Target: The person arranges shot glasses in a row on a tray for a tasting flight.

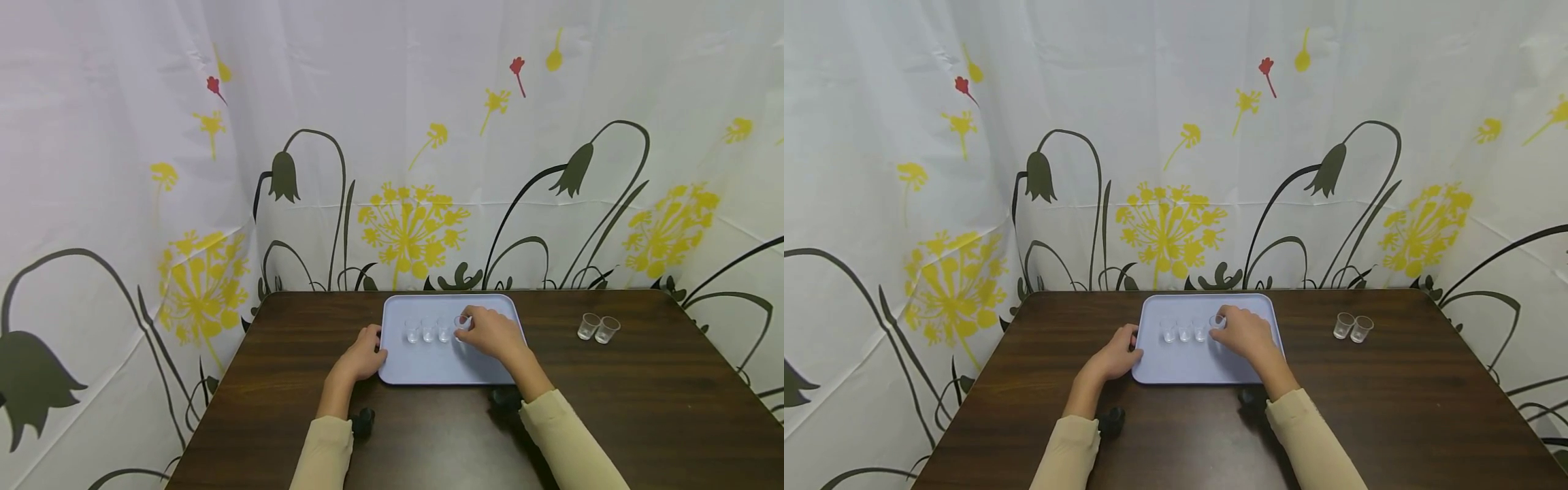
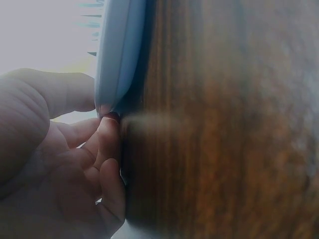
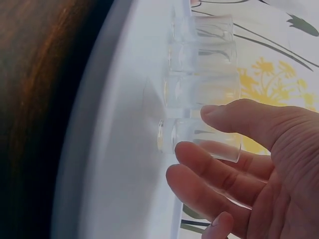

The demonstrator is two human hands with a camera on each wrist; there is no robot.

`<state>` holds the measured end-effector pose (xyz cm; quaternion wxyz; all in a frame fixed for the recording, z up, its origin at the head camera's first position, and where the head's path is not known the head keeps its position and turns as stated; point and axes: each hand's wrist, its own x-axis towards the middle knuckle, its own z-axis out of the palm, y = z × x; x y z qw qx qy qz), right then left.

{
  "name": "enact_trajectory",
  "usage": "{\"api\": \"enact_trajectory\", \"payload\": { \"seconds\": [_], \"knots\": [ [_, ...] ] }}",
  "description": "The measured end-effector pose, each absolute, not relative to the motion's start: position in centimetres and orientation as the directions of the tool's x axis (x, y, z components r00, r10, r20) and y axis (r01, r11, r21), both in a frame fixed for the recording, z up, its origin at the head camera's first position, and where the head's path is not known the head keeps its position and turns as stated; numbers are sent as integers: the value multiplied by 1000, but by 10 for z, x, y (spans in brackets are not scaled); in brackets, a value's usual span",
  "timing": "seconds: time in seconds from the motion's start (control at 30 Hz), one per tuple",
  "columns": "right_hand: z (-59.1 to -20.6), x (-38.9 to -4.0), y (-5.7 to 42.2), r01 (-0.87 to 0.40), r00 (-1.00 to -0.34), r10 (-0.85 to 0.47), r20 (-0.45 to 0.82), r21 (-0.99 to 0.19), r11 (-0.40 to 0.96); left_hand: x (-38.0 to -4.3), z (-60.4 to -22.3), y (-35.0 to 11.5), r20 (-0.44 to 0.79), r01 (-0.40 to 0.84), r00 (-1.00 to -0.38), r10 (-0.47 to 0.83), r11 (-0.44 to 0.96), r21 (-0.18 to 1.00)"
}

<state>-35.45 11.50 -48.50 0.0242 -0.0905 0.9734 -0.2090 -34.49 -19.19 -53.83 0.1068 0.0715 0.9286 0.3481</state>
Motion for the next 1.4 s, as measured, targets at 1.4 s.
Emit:
{"api": "enact_trajectory", "payload": {
  "seconds": [1.4],
  "knots": [
    [-454, -332, 222, -47, -995, -77, -62, -391, 919, -342, -537, -191, -126, 63, -972, 197, 739, 671]
  ]
}}
